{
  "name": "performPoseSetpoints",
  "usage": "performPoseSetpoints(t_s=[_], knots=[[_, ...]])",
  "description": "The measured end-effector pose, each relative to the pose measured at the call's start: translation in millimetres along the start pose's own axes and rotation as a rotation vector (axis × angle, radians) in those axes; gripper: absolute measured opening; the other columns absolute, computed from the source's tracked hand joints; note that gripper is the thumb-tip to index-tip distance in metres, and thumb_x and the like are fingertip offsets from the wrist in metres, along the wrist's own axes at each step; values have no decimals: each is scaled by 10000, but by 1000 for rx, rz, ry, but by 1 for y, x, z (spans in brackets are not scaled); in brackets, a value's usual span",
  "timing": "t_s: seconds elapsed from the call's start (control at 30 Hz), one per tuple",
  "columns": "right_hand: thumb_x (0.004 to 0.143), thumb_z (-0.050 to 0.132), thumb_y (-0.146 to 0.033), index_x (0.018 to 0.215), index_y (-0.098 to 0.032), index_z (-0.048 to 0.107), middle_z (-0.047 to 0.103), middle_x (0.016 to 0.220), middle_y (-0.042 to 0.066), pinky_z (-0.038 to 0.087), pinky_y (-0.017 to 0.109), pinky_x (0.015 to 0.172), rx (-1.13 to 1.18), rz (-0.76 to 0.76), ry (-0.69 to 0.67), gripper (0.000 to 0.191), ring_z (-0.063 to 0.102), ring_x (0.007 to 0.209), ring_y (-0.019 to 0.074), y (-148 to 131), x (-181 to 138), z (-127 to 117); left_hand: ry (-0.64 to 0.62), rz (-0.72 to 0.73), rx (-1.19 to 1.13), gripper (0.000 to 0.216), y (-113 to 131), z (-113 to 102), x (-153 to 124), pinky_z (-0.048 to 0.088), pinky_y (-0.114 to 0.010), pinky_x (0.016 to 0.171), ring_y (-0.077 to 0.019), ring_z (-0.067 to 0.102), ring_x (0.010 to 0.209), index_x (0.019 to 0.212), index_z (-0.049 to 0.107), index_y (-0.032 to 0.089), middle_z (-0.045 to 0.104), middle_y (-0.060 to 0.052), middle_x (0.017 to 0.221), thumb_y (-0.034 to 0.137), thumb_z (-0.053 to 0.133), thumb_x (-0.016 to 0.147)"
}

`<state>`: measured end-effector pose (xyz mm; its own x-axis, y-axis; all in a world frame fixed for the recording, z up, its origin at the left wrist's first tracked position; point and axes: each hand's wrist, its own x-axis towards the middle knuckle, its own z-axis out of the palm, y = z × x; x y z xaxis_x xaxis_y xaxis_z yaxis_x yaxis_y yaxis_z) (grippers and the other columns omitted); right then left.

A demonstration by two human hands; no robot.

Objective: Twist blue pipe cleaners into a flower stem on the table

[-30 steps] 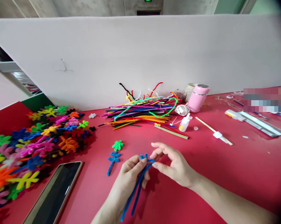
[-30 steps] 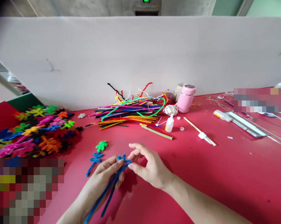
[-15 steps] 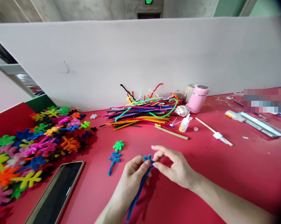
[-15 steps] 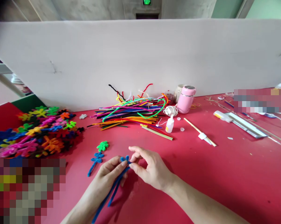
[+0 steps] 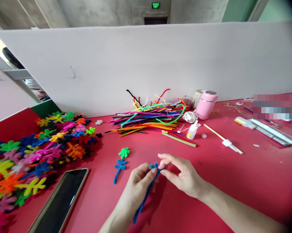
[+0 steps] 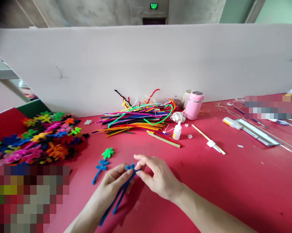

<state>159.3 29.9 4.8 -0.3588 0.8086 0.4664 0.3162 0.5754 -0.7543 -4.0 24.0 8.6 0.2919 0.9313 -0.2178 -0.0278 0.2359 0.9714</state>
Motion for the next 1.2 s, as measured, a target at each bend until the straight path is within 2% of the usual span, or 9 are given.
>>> performPoseSetpoints(t_s=[0.13,0.33,0.43,0.5,0.67,0.77,0.93,1.07,1.2], knots=[[776,493,-123,1153,-227,412,611,829,6,458,270,796,-14,-14,6,400,584,767,117,1,0,1,88,211,399,204,12,1,-4,297,-214,477,-96,385,500,598,497,158,399,39,537,260,477,772],[742,476,-59,1157,-218,407,594,805,5,463,272,782,-53,-41,24,450,576,768,122,1,1,3,107,539,1064,206,16,2,-10,310,-308,642,-161,457,625,698,555,157,518,-31,646,144,377,802],[743,469,-50,1166,-216,398,595,807,10,463,276,775,-86,-68,45,460,573,776,128,1,0,4,155,619,1207,244,14,5,-13,299,-314,622,-156,437,559,646,540,153,523,-34,592,112,350,794],[750,467,-52,1178,-218,388,598,810,14,465,276,764,-107,-98,64,466,573,774,131,1,-1,4,158,577,1144,248,13,7,-15,298,-281,569,-141,421,516,614,511,155,509,-23,557,130,349,800],[752,497,-73,1167,-230,401,607,827,13,451,274,782,-71,-56,99,455,576,785,132,-3,-2,6,159,270,727,195,18,12,-15,270,-213,450,-112,369,470,624,493,162,395,33,508,211,402,789],[746,522,-102,1144,-227,408,600,811,4,460,253,737,124,137,74,433,575,758,123,-6,-1,8,235,317,649,234,18,10,-11,278,-220,466,-113,370,491,523,445,172,351,38,516,205,448,755],[745,540,-132,1119,-224,406,565,794,-5,461,237,655,542,396,29,407,558,710,106,-8,0,14,287,376,554,149,14,6,-7,349,-255,601,-157,459,645,597,521,160,486,-12,633,222,498,731],[758,547,-159,1100,-219,413,536,780,-14,457,252,673,766,452,50,372,556,688,94,-3,1,16,164,157,221,152,11,8,-7,368,-236,540,-131,471,557,647,523,158,504,7,585,277,505,741],[771,536,-169,1085,-221,425,515,792,-14,457,252,686,768,448,83,336,545,704,93,-1,1,15,96,-2,-35,169,8,10,-7,306,-191,427,-70,386,418,659,506,154,456,45,501,293,509,756]])
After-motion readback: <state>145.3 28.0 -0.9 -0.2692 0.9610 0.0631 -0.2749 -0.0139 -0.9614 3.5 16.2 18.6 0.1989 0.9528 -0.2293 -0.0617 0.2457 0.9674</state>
